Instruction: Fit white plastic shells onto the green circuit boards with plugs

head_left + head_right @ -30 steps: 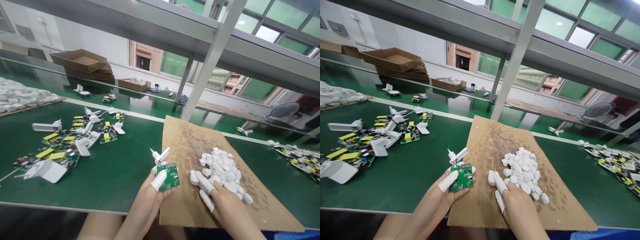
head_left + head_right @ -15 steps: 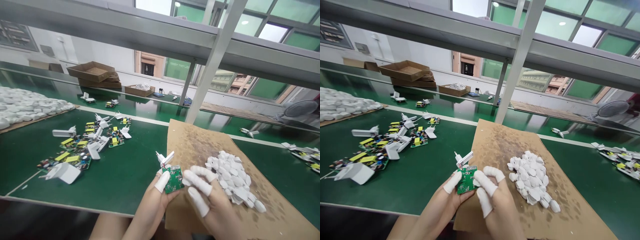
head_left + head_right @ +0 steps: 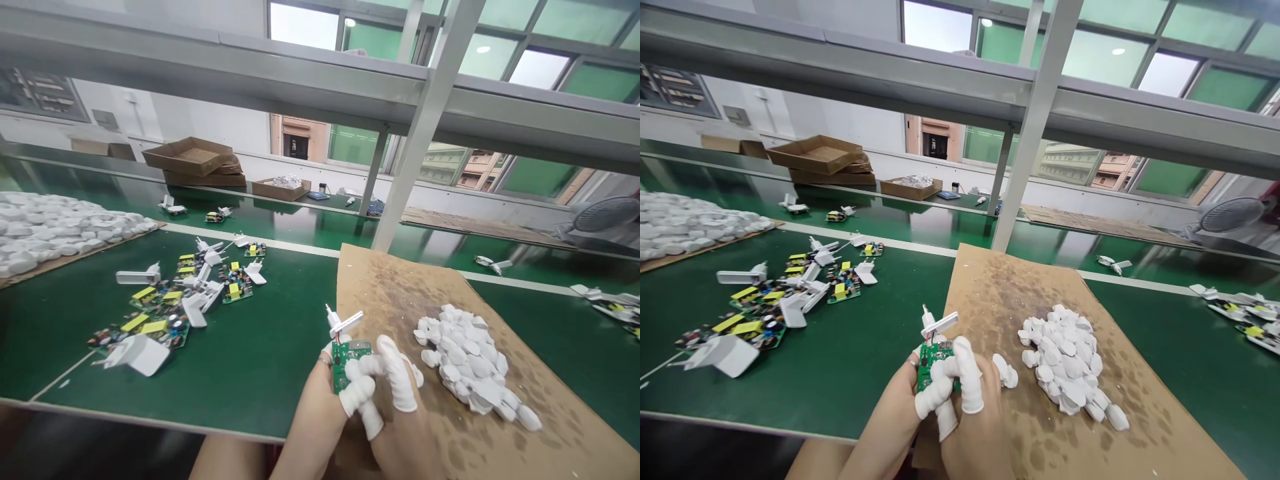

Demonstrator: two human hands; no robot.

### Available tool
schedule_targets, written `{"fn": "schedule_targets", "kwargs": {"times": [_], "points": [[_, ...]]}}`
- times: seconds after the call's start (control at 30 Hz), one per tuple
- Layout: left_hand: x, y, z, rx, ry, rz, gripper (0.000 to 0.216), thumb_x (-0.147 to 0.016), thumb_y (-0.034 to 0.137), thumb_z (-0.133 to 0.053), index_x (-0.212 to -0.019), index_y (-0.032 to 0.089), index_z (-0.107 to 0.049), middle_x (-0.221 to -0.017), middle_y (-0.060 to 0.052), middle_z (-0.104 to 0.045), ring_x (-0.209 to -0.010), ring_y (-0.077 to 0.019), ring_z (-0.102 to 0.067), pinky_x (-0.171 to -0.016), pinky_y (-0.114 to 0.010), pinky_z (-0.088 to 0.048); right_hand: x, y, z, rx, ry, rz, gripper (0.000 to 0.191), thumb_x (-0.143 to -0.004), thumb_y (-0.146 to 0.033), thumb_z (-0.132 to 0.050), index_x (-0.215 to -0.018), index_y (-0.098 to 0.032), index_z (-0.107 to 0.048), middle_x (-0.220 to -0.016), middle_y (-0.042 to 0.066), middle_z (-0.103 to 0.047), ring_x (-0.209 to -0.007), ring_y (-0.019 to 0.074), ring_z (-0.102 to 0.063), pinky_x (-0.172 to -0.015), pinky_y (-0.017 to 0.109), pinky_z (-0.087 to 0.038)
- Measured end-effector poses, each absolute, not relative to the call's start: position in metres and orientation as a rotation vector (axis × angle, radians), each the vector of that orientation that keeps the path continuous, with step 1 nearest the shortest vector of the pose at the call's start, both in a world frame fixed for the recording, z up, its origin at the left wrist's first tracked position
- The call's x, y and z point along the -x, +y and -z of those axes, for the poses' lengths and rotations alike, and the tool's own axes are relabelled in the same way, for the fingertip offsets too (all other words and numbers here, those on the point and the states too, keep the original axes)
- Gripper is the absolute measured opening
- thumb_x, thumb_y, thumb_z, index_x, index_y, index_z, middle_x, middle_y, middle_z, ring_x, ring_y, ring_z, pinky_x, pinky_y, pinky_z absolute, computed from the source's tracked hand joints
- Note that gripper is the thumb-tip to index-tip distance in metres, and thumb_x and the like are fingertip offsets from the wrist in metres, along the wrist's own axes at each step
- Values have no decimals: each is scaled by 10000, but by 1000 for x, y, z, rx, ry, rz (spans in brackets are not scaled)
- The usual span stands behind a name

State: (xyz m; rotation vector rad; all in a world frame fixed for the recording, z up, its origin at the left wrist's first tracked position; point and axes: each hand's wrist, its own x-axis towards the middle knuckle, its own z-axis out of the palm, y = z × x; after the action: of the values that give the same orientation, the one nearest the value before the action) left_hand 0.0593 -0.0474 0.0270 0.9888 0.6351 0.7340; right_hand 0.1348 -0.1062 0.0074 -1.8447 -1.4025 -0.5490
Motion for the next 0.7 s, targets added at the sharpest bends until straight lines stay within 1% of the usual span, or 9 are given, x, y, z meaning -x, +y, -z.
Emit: {"fn": "schedule_targets", "kwargs": {"times": [0.07, 0.13, 0.2, 0.27, 0.33, 0.43, 0.5, 0.63, 0.7], "points": [[-60, -48, -26, -1020, 643, -739, 537, -557, 239, -651, -1027, 124, -417, -871, -61, -569, -809, -186, -517, -726, -255, -404, -137, -110, -12, 1875, -1397, 513, 545, -775, -254, -324, -1267, -209, -94, -1004, 131, -505, -927, 263, -486, -785, 487, -386], [-60, -49, -26, -1028, 663, -747, 560, -556, 276, -656, -1041, 124, -420, -845, -61, -571, -771, -177, -517, -700, -253, -412, -142, -115, -17, 1930, -1408, 369, 596, -735, -285, -395, -1262, -201, -130, -1087, 146, -468, -1004, 291, -449, -797, 488, -394], [-61, -50, -25, -1000, 664, -747, 557, -593, 344, -620, -1064, 141, -404, -867, -72, -571, -754, -177, -524, -670, -266, -431, -149, -120, -19, 1957, -1434, 118, 725, -671, -297, -489, -1268, -195, -90, -1176, 148, -404, -1076, 301, -387, -836, 495, -369], [-61, -50, -23, -960, 661, -739, 568, -622, 387, -583, -1100, 164, -371, -913, -82, -568, -762, -186, -535, -653, -282, -445, -156, -123, -19, 1960, -1432, -76, 794, -646, -294, -518, -1269, -190, -37, -1240, 148, -332, -1122, 293, -329, -872, 505, -325], [-60, -50, -22, -929, 648, -738, 596, -623, 384, -586, -1124, 167, -346, -923, -86, -575, -791, -197, -539, -684, -293, -440, -161, -123, -20, 1969, -1439, -142, 745, -676, -317, -491, -1267, -187, -56, -1250, 151, -323, -1123, 283, -331, -873, 497, -324], [-59, -51, -20, -901, 638, -760, 564, -637, 369, -579, -1110, 150, -363, -887, -81, -589, -837, -214, -529, -733, -303, -414, -159, -119, -22, 1953, -1523, -146, 583, -734, -352, -422, -1246, -193, -193, -1183, 140, -425, -1085, 279, -385, -862, 488, -339], [-58, -51, -19, -902, 627, -807, 500, -647, 359, -570, -1068, 145, -406, -885, -75, -588, -859, -217, -520, -747, -299, -400, -153, -115, -24, 1889, -1520, -224, 527, -743, -355, -410, -1225, -199, -263, -1123, 123, -485, -1061, 264, -418, -866, 464, -346], [-57, -50, -18, -914, 615, -860, 395, -649, 344, -573, -978, 156, -462, -883, -58, -586, -785, -185, -529, -691, -260, -395, -138, -107, -26, 1690, -1381, -438, 492, -749, -358, -398, -1206, -200, -305, -1086, 106, -503, -1043, 211, -439, -883, 379, -357], [-57, -50, -20, -893, 611, -880, 385, -649, 336, -577, -974, 162, -464, -890, -49, -578, -775, -165, -522, -705, -250, -387, -135, -105, -24, 1653, -1315, -462, 490, -747, -365, -402, -1201, -201, -314, -1092, 104, -490, -1058, 203, -422, -906, 373, -331]]}}
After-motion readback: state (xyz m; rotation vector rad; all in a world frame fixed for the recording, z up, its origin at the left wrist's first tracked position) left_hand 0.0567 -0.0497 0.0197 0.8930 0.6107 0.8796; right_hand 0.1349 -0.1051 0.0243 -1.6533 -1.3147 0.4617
